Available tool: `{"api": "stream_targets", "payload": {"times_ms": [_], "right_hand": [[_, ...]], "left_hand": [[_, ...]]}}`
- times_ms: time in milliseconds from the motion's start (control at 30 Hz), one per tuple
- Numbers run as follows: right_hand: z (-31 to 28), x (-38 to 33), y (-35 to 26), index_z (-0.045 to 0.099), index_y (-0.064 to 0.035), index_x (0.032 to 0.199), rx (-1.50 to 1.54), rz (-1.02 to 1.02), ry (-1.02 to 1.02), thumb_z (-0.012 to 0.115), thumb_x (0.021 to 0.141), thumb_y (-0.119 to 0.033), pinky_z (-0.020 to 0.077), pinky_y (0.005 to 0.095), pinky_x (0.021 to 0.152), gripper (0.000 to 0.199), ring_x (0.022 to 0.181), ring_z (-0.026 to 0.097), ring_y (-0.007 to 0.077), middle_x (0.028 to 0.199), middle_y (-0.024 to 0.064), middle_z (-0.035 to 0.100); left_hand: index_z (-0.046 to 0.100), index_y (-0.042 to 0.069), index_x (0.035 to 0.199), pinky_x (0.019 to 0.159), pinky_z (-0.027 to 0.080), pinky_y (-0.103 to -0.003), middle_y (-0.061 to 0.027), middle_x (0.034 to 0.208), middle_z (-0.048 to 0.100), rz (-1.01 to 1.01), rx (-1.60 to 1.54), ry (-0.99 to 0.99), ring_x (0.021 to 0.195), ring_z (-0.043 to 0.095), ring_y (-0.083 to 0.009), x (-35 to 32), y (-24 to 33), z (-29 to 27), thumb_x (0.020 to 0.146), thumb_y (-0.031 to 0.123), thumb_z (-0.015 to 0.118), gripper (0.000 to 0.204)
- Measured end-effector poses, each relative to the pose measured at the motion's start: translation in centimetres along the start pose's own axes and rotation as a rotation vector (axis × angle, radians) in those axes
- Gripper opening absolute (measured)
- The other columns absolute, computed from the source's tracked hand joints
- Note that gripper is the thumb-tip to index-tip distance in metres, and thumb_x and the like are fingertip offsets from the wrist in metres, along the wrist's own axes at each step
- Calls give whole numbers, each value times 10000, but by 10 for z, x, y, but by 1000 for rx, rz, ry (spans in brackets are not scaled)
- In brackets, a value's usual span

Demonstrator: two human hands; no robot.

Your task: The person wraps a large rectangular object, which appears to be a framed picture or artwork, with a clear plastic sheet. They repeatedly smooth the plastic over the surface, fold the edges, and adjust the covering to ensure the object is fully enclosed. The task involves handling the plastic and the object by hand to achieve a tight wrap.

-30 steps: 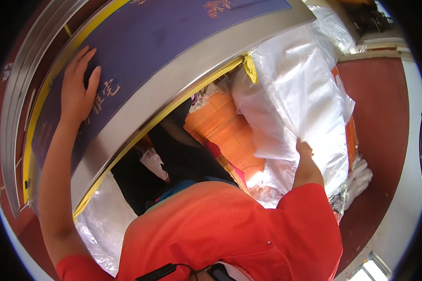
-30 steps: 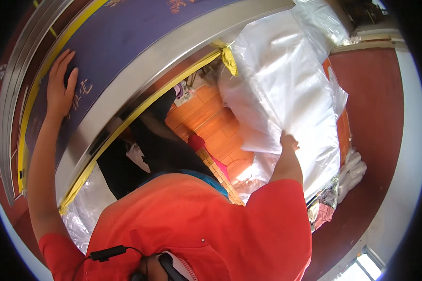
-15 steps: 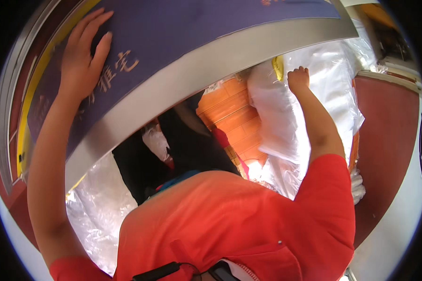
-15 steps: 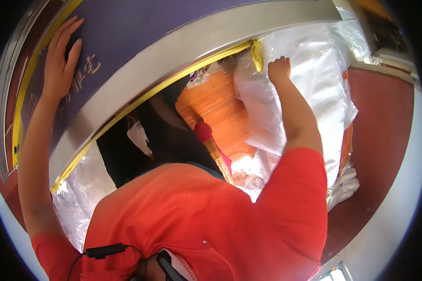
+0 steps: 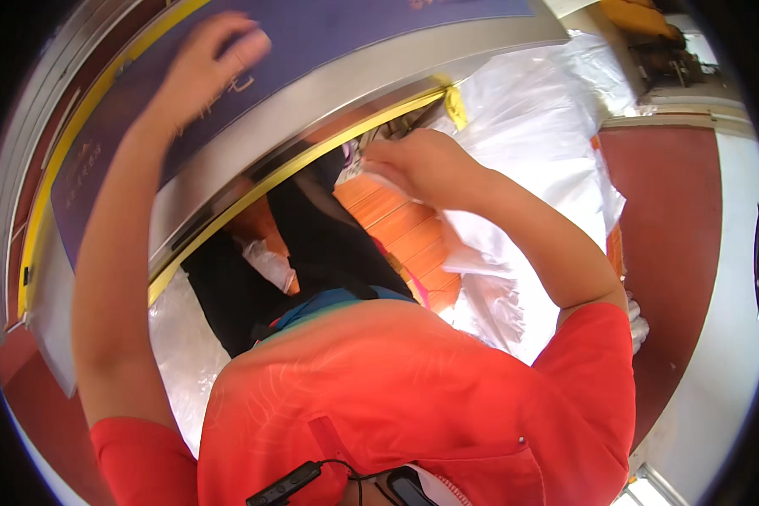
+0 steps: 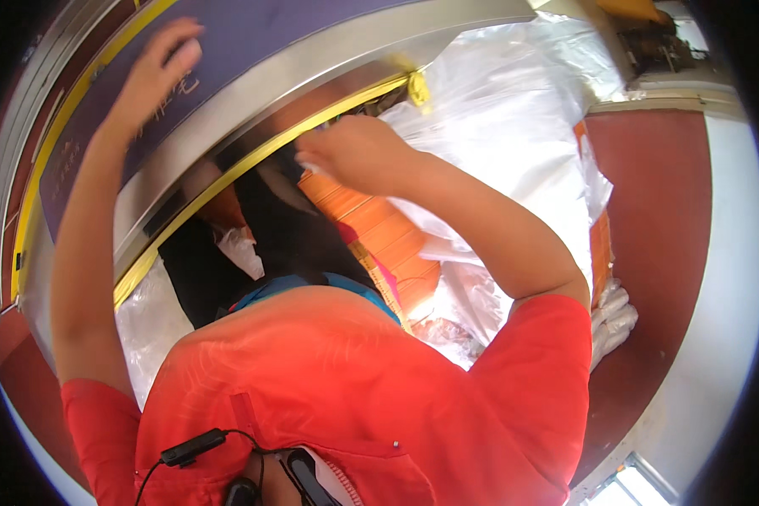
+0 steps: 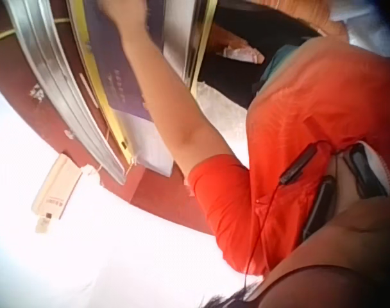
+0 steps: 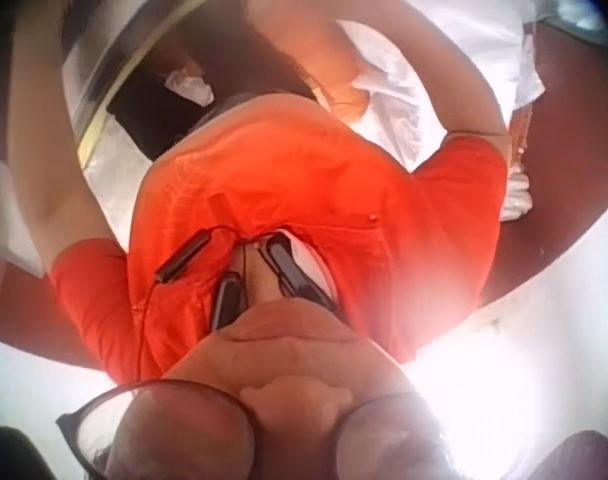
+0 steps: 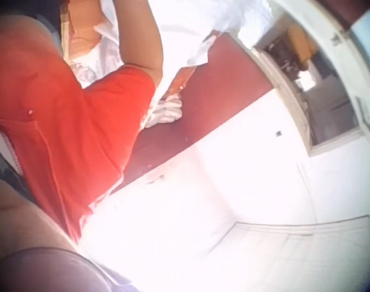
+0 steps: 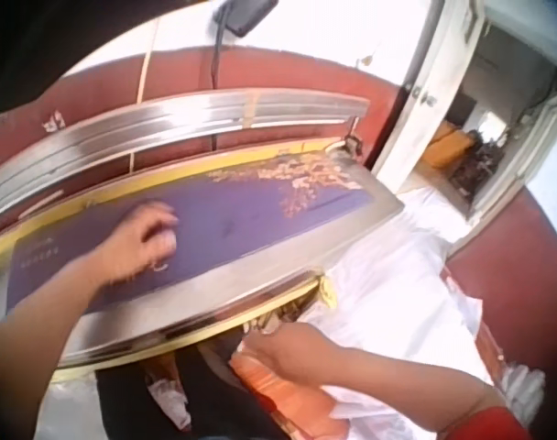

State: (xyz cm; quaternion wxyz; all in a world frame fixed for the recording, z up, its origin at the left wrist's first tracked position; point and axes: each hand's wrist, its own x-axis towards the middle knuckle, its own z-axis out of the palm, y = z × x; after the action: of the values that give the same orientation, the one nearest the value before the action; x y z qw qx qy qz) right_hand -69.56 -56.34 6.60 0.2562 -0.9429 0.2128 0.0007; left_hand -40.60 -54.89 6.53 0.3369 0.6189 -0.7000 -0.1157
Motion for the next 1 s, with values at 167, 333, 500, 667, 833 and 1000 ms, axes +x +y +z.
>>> {"api": "stream_targets", "payload": {"times_ms": [167, 333, 500, 667, 833, 1000], "right_hand": [[-78, -7, -50, 518, -68, 704, 264, -184, 28, 538, 754, -186, 361, 331, 450, 130, 499, 477, 259, 558, 92, 493], [-78, -47, 27, 534, -74, 608, -269, 21, -273, 690, 531, -338, 372, 336, 621, 316, 616, 491, 233, 580, 64, 468], [-123, -148, 223, 617, -131, 793, -1223, 520, -218, 657, 550, -176, 335, 333, 869, 250, 1097, 379, 258, 1095, 122, 476], [-246, -127, 272, 566, -112, 955, -793, 1151, 457, 423, 761, -183, 435, 405, 729, 251, 890, 540, 275, 1061, 91, 520], [-228, -11, 305, 400, -54, 1106, -324, 693, 1118, 440, 797, -304, 419, 361, 721, 399, 738, 541, 281, 880, 162, 530], [-110, 83, 179, 324, -197, 1215, -418, 151, 337, 345, 790, -507, 167, 466, 946, 526, 1204, 207, 269, 1277, 63, 290]], "left_hand": [[549, 65, 960, 754, 392, -297, -84, 956, 515, 30, -911, -571, 895, 487, -209, -52, 151, 39, 674, 212, 608, 327], [571, 60, 602, 566, 409, -364, -130, 586, 519, 242, -236, -988, 630, 516, -277, -113, 122, 29, 698, 327, 578, 284], [560, 45, 571, 743, 378, -378, -92, 638, 541, 72, 209, -1069, 728, 503, -247, -179, 94, -53, 616, 286, 639, 257], [558, 66, 612, 872, 315, -453, -63, 714, 557, -79, -70, -905, 856, 507, -235, -210, 98, -111, 562, 156, 674, 156], [435, 51, 1053, 776, 415, -307, -96, 1078, 433, -1084, 114, -373, 905, 482, -216, -279, 50, -211, 562, -98, 580, 533], [349, 0, 1144, 843, 387, -347, -131, 1120, 408, -984, -30, 211, 1003, 430, -250, -378, -8, -322, 761, 63, 454, 402]]}}
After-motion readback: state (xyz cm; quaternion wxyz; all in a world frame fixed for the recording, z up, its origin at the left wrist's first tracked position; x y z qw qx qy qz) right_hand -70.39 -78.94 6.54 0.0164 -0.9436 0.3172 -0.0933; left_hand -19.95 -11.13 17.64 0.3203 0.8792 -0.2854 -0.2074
